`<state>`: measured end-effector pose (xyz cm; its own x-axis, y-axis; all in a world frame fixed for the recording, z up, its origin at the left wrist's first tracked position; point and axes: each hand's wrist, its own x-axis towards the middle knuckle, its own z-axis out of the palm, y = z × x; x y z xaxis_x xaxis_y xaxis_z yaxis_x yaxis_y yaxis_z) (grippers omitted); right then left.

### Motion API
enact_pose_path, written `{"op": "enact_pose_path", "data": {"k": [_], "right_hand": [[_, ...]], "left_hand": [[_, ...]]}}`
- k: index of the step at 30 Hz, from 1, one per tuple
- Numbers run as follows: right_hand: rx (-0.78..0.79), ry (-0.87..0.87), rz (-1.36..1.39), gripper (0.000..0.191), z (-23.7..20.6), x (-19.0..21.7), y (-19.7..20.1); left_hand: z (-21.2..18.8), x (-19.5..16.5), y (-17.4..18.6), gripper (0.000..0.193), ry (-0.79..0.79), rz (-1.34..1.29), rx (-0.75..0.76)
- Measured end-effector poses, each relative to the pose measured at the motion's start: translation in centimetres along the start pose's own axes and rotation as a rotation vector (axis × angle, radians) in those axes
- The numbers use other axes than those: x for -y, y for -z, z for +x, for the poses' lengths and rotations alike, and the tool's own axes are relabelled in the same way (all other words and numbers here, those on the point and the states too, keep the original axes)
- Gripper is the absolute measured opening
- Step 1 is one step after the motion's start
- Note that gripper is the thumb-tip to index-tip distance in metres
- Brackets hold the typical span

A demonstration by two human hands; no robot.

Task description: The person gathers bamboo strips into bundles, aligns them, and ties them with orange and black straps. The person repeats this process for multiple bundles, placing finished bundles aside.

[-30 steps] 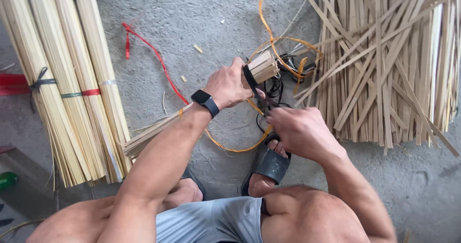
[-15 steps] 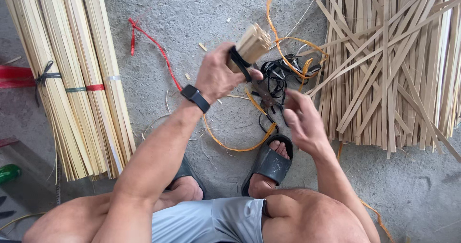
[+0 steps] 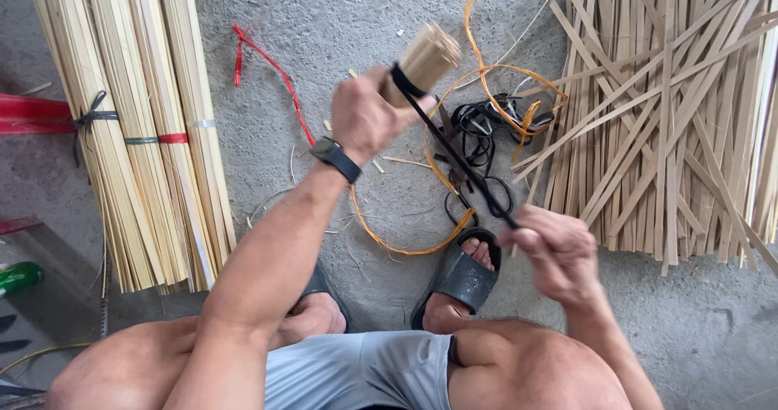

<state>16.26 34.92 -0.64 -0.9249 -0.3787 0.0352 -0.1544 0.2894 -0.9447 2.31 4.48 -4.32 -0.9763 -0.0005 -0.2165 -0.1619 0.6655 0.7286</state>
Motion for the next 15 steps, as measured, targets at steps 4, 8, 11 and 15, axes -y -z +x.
{"op": "enact_pose_path", "data": {"k": [4, 8, 11, 15], "right_hand": [[-0.022, -0.445, -0.257, 0.038, -2.1, -4.4, 2.0], [0.086, -0.604, -0.247, 0.041, 4.5, -9.9, 0.8], [0.160, -0.459, -0.367, 0.032, 12.9, -9.3, 0.7], [0.247, 0.171, -0.473, 0.012, 16.7, -0.5, 1.5]], "left_hand": [[0.3, -0.4, 2.6, 0.048, 0.008, -0.344, 0.188], [-3.3, -2.0, 1.6, 0.046, -0.136, -0.561, 0.521], [-6.4, -4.0, -2.0, 0.052, -0.337, -0.270, 0.638], [-6.8, -5.2, -5.9, 0.061, -0.278, -0.126, 0.616]]}}
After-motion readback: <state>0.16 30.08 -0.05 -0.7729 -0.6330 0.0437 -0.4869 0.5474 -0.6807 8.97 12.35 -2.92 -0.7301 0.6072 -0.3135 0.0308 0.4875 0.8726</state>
